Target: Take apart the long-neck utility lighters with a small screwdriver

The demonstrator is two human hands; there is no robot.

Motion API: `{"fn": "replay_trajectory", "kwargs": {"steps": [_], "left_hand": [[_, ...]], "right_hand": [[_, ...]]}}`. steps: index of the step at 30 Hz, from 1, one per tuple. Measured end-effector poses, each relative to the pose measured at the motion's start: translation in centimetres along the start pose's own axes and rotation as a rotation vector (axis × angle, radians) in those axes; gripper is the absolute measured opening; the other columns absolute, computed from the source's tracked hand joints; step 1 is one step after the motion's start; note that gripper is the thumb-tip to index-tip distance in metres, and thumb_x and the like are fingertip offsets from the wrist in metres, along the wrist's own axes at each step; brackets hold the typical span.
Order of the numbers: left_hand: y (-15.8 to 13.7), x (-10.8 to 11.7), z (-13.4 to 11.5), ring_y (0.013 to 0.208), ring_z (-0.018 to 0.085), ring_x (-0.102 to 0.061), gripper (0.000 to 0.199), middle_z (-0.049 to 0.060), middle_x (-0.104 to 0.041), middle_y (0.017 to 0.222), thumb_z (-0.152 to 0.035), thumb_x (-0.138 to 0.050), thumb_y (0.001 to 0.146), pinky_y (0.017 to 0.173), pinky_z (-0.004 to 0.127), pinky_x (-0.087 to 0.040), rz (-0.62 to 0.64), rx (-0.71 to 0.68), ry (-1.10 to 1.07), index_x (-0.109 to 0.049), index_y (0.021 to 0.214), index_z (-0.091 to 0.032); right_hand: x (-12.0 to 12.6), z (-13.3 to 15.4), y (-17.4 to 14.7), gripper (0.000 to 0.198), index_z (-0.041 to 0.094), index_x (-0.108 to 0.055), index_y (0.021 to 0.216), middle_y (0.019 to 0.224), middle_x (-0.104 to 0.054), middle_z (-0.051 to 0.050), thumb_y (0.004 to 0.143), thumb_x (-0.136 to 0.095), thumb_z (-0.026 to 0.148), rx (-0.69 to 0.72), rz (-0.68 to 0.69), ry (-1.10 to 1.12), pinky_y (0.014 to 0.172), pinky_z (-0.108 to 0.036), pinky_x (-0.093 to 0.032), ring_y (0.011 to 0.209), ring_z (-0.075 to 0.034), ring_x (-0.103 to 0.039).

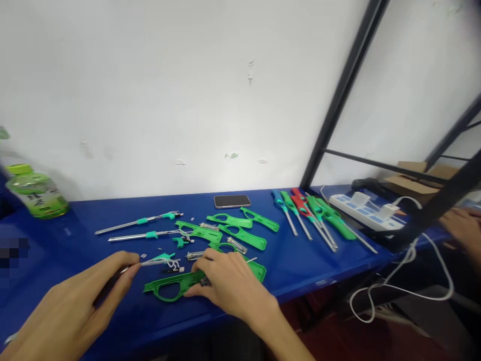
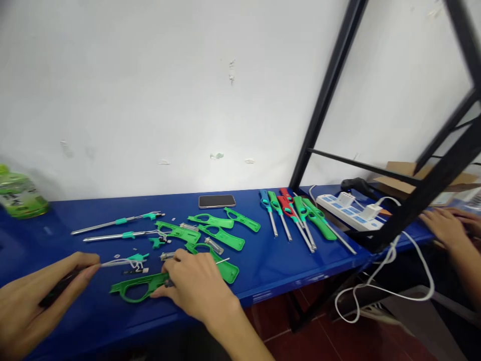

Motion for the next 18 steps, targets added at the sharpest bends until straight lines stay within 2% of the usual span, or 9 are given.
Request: {"fn": "replay_trajectory", "kwargs": {"steps": [4, 7, 10, 12, 14, 18], "left_hand": [[0.9, 3.1, -1.1, 0.075, 0.021, -0.077, 0.042, -0.005, -0.082, 0.095, -0.066, -0.046, 0.109, 0.065, 0.028, -0.052, 0.036, 0.028, -0.047, -0.068, 0.108, -0.030], [1.5, 4.2, -1.4, 0.075, 0.022, -0.075, 0.044, -0.002, -0.082, 0.098, -0.066, -0.045, 0.109, 0.066, 0.028, -0.051, 0.057, 0.049, -0.043, -0.069, 0.108, -0.028], [1.9, 4.3, -1.3, 0.073, 0.022, -0.073, 0.046, -0.001, -0.080, 0.094, -0.065, -0.044, 0.109, 0.067, 0.029, -0.050, 0.071, 0.059, -0.049, -0.069, 0.105, -0.027], [2.0, 4.0, -1.3, 0.071, 0.022, -0.071, 0.046, -0.002, -0.079, 0.091, -0.064, -0.043, 0.109, 0.067, 0.029, -0.050, 0.075, 0.052, -0.058, -0.070, 0.103, -0.028], [2.0, 3.5, -1.2, 0.072, 0.022, -0.072, 0.044, -0.002, -0.080, 0.092, -0.064, -0.045, 0.110, 0.069, 0.029, -0.052, 0.087, 0.032, -0.078, -0.070, 0.103, -0.028], [2.0, 2.2, -1.1, 0.081, 0.022, -0.075, 0.045, -0.001, -0.081, 0.097, -0.066, -0.048, 0.110, 0.076, 0.028, -0.056, 0.137, -0.040, -0.138, -0.074, 0.104, -0.029]], "right_hand": [[0.7, 0.0, -0.5, 0.039, 0.022, -0.083, 0.124, 0.116, -0.081, -0.003, 0.101, -0.088, 0.053, 0.003, -0.009, 0.035, 0.075, -0.034, -0.058, 0.093, -0.028, -0.082], [1.9, -0.9, -1.4, 0.033, 0.024, -0.084, 0.119, 0.112, -0.082, -0.001, 0.100, -0.090, 0.049, -0.018, -0.060, 0.086, 0.079, -0.033, -0.058, 0.095, -0.026, -0.081], [3.7, -3.2, -2.6, 0.022, 0.027, -0.084, 0.115, 0.112, -0.083, 0.000, 0.101, -0.092, 0.042, -0.096, -0.164, 0.109, 0.081, -0.033, -0.058, 0.094, -0.025, -0.080], [4.9, -5.6, -3.6, 0.017, 0.028, -0.085, 0.113, 0.116, -0.084, -0.002, 0.101, -0.090, 0.039, -0.198, -0.255, 0.052, 0.084, -0.035, -0.058, 0.099, -0.027, -0.081], [6.0, -8.3, -4.7, 0.015, 0.029, -0.085, 0.111, 0.116, -0.085, -0.004, 0.101, -0.088, 0.040, -0.359, -0.340, -0.027, 0.084, -0.036, -0.058, 0.101, -0.031, -0.081], [7.4, -13.2, -7.2, 0.021, 0.029, -0.086, 0.108, 0.118, -0.086, -0.005, 0.100, -0.083, 0.048, -0.671, -0.327, -0.097, 0.087, -0.037, -0.056, 0.110, -0.034, -0.080]]}}
Point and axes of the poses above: each hand's wrist, its own y-axis towards the middle knuckle, its own x-axis out of the back of the hand, z = x × y, the point moved 1 cm from there along y, towards the middle knuckle
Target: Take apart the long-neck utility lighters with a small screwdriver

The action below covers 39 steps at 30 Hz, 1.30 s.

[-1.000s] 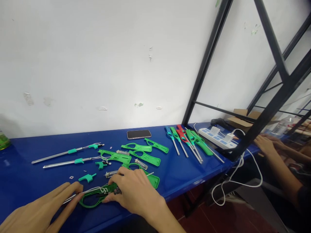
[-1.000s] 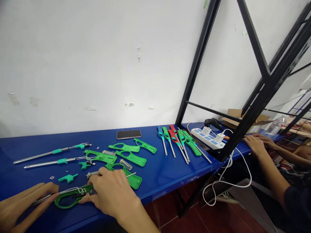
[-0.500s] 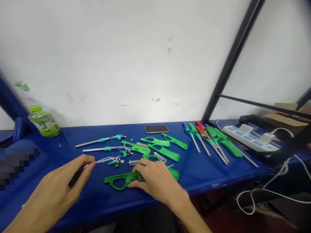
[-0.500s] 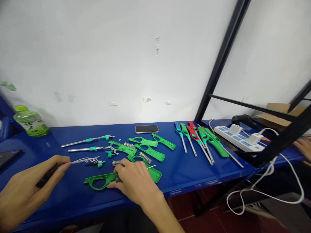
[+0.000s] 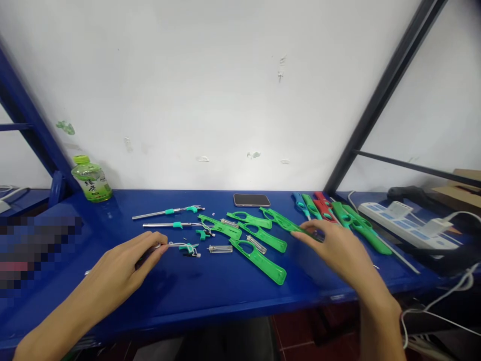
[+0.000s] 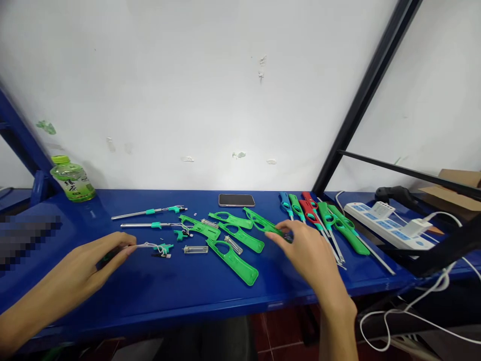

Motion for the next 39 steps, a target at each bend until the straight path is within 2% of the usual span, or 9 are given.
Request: {"fn": "replay_trajectory", "kwargs": {"steps": [7, 10, 14, 18, 21, 25, 30, 35, 39], "left_hand": [[0.5, -1.8, 0.7, 0.091, 0.023, -0.078, 0.046, 0.000, -0.082, 0.104, -0.067, -0.052, 0.111, 0.085, 0.026, -0.059, 0.047, -0.122, -0.088, -0.079, 0.104, -0.031], [0.6, -2.3, 0.7, 0.090, 0.023, -0.077, 0.045, 0.001, -0.081, 0.104, -0.066, -0.052, 0.111, 0.085, 0.027, -0.059, 0.079, -0.125, -0.104, -0.078, 0.102, -0.031], [0.3, -3.1, 0.7, 0.094, 0.024, -0.075, 0.043, 0.002, -0.080, 0.105, -0.066, -0.054, 0.110, 0.086, 0.029, -0.059, 0.104, -0.109, -0.095, -0.077, 0.100, -0.030], [0.3, -4.2, 1.1, 0.091, 0.026, -0.074, 0.046, 0.004, -0.078, 0.099, -0.068, -0.055, 0.109, 0.082, 0.032, -0.059, 0.078, -0.131, -0.063, -0.078, 0.097, -0.030], [0.5, -4.8, 1.3, 0.092, 0.026, -0.074, 0.049, 0.004, -0.079, 0.101, -0.070, -0.054, 0.109, 0.084, 0.033, -0.060, 0.032, -0.159, -0.053, -0.081, 0.099, -0.031], [0.7, -5.0, 1.3, 0.095, 0.026, -0.075, 0.051, 0.004, -0.080, 0.105, -0.072, -0.053, 0.109, 0.088, 0.034, -0.060, 0.009, -0.181, -0.056, -0.083, 0.101, -0.032], [0.8, -4.8, 0.7, 0.092, 0.025, -0.076, 0.047, 0.004, -0.079, 0.102, -0.068, -0.056, 0.109, 0.086, 0.034, -0.060, -0.020, -0.195, -0.079, -0.085, 0.101, -0.031], [0.6, -4.4, -0.4, 0.098, 0.022, -0.077, 0.036, 0.001, -0.080, 0.106, -0.051, -0.055, 0.114, 0.091, 0.031, -0.058, -0.042, -0.203, -0.098, -0.083, 0.106, -0.030], [0.4, -3.8, -1.0, 0.095, 0.021, -0.076, 0.035, 0.002, -0.081, 0.107, -0.042, -0.052, 0.116, 0.088, 0.032, -0.057, -0.096, -0.205, -0.067, -0.082, 0.105, -0.028]], "right_hand": [[0.3, -5.6, 0.6, 0.037, 0.028, -0.088, 0.099, 0.101, -0.087, -0.011, 0.099, -0.075, 0.062, -0.270, 0.035, -0.088, 0.077, -0.041, -0.053, 0.100, -0.041, -0.080], [-0.7, -6.4, 0.9, 0.045, 0.028, -0.090, 0.103, 0.099, -0.086, -0.013, 0.102, -0.069, 0.068, -0.349, 0.053, -0.101, 0.076, -0.041, -0.054, 0.098, -0.041, -0.081], [-2.3, -5.9, 1.5, 0.057, 0.026, -0.091, 0.108, 0.098, -0.085, -0.018, 0.103, -0.062, 0.075, -0.422, 0.043, -0.121, 0.074, -0.044, -0.054, 0.097, -0.044, -0.081], [-3.3, -4.8, 1.9, 0.062, 0.025, -0.091, 0.110, 0.096, -0.084, -0.019, 0.103, -0.060, 0.079, -0.394, 0.027, -0.113, 0.075, -0.043, -0.056, 0.098, -0.043, -0.081], [-3.1, -4.8, 2.1, 0.055, 0.027, -0.089, 0.116, 0.102, -0.086, -0.017, 0.106, -0.060, 0.072, -0.353, 0.005, -0.098, 0.078, -0.040, -0.057, 0.104, -0.040, -0.081], [-2.6, -5.9, 2.1, 0.041, 0.028, -0.087, 0.124, 0.111, -0.085, -0.016, 0.105, -0.066, 0.058, -0.413, 0.000, -0.133, 0.076, -0.040, -0.058, 0.104, -0.040, -0.082], [-2.6, -6.8, 2.5, 0.038, 0.028, -0.085, 0.128, 0.110, -0.085, -0.016, 0.110, -0.061, 0.052, -0.458, 0.032, -0.202, 0.078, -0.041, -0.061, 0.103, -0.038, -0.083], [-3.3, -6.6, 5.9, 0.045, 0.019, -0.083, 0.124, 0.116, -0.082, -0.018, 0.115, -0.058, 0.056, -0.377, 0.105, -0.277, 0.095, -0.047, -0.061, 0.113, -0.037, -0.080], [-4.3, -6.3, 9.2, 0.037, 0.015, -0.078, 0.120, 0.121, -0.079, -0.011, 0.112, -0.073, 0.051, -0.334, 0.160, -0.314, 0.104, -0.052, -0.062, 0.113, -0.029, -0.077]]}}
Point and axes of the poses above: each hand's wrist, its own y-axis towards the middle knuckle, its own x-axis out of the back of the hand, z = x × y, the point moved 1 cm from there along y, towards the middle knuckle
